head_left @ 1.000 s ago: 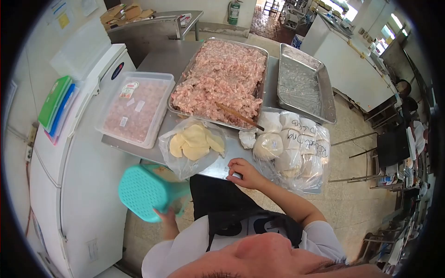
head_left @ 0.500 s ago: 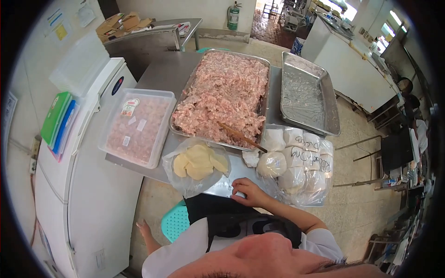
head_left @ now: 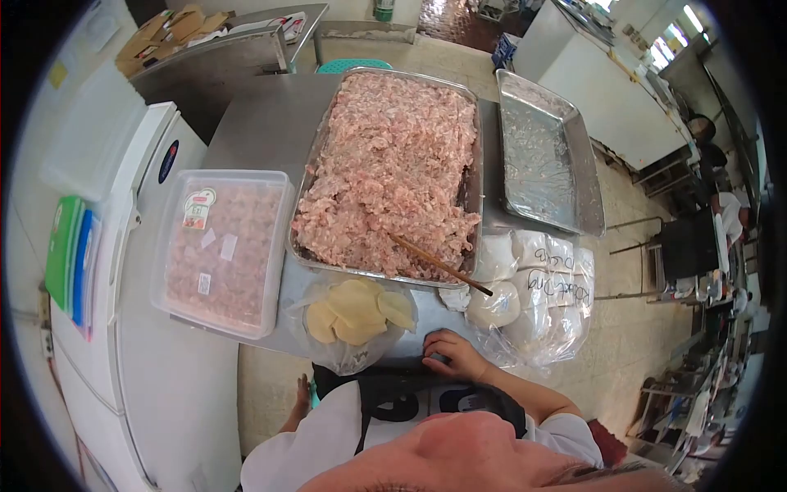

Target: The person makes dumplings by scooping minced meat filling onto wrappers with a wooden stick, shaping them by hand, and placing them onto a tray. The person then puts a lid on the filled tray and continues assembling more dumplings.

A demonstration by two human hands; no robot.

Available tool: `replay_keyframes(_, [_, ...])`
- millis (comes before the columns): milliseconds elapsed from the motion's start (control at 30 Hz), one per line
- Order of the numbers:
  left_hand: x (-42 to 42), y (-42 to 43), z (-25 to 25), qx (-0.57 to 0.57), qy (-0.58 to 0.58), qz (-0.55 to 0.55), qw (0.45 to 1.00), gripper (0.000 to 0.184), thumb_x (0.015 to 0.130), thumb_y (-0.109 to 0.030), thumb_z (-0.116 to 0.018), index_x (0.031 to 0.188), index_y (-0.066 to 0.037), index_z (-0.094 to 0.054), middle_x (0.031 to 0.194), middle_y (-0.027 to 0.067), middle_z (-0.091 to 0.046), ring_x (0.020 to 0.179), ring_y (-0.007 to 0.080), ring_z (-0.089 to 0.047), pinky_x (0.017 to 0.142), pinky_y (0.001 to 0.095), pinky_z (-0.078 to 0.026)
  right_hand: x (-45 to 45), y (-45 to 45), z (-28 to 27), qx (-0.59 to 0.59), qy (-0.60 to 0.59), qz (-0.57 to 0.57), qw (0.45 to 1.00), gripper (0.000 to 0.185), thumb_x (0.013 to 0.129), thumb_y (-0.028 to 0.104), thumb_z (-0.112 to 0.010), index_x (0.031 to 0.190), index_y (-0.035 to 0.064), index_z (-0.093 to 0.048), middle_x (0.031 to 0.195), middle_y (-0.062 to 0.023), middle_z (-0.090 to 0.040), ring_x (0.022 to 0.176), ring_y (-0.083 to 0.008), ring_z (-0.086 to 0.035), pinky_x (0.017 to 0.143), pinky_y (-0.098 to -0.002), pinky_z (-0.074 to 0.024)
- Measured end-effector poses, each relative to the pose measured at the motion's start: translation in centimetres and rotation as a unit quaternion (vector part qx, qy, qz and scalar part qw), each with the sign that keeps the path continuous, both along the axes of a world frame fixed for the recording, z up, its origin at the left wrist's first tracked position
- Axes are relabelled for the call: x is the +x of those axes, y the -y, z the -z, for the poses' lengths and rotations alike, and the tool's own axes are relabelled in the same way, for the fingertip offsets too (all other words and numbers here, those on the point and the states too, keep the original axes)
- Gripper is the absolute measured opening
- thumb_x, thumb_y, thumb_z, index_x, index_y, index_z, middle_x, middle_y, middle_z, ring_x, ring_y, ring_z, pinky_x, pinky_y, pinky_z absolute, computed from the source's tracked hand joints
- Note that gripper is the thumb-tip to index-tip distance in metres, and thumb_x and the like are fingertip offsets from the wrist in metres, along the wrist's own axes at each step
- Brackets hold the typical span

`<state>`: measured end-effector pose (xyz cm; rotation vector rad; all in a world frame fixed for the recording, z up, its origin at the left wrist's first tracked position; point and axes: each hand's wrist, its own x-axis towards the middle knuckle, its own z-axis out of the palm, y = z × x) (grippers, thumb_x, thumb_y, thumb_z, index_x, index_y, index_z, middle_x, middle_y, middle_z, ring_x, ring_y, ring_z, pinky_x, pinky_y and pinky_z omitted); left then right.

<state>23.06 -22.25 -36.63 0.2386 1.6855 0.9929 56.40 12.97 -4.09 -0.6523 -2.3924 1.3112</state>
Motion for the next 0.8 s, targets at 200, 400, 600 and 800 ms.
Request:
replay_keyframes(200, [-5.0,-0.3,4.6,-0.06,0.03,0.057,0.996,0.066,0.091,-0.058,-0.048,0.133,-0.008,-0.039,0.112,0.0118,-0.053,0.104,0.024,-0.05,0.088,0.0397,-0.041,-0.7,1.0,-0.5,0.039,-0.013,0.063,0.997,0.015,0.079,0.013,-0.073,0.086,0.0056,-0.062,0.092,-0.011,-0.062,0.09,-0.0304,-0.06,0.08,-0.0386,-0.0487])
replay_keyframes(400, [-11.5,-0.1,4.4,-0.046,0.089,0.102,0.99,0.055,0.093,-0.054,-0.049,0.121,-0.007,-0.048,0.097,0.0061,-0.053,0.091,0.0177,-0.051,0.077,0.0343,-0.043,-3.3,3.0,-0.7,0.119,-0.029,0.109,0.986,0.015,0.076,0.012,-0.075,0.083,0.006,-0.063,0.085,-0.0099,-0.063,0.079,-0.0287,-0.062,0.07,-0.0375,-0.0507])
replay_keyframes(600, [-15.1,-8.4,-12.2,0.183,-0.205,-0.238,0.932,0.032,0.098,-0.033,-0.049,0.115,-0.006,-0.052,0.099,0.0027,-0.052,0.09,0.0121,-0.05,0.082,0.0285,-0.044,-7.8,0.6,-8.6,0.389,-0.067,0.088,0.915,0.013,0.076,0.012,-0.074,0.081,0.0065,-0.063,0.082,-0.0085,-0.062,0.073,-0.0276,-0.061,0.062,-0.0357,-0.0494])
replay_keyframes(800, [-9.7,-15.7,-35.0,0.499,-0.634,-0.042,0.59,0.024,0.082,-0.012,-0.067,0.103,-0.004,-0.058,0.098,0.0084,-0.058,0.087,0.0246,-0.055,0.08,0.0378,-0.046,-9.7,-1.2,-16.2,0.428,-0.11,0.133,0.887,0.018,0.077,0.013,-0.072,0.09,0.0056,-0.063,0.09,-0.0082,-0.061,0.08,-0.0292,-0.059,0.069,-0.038,-0.0484])
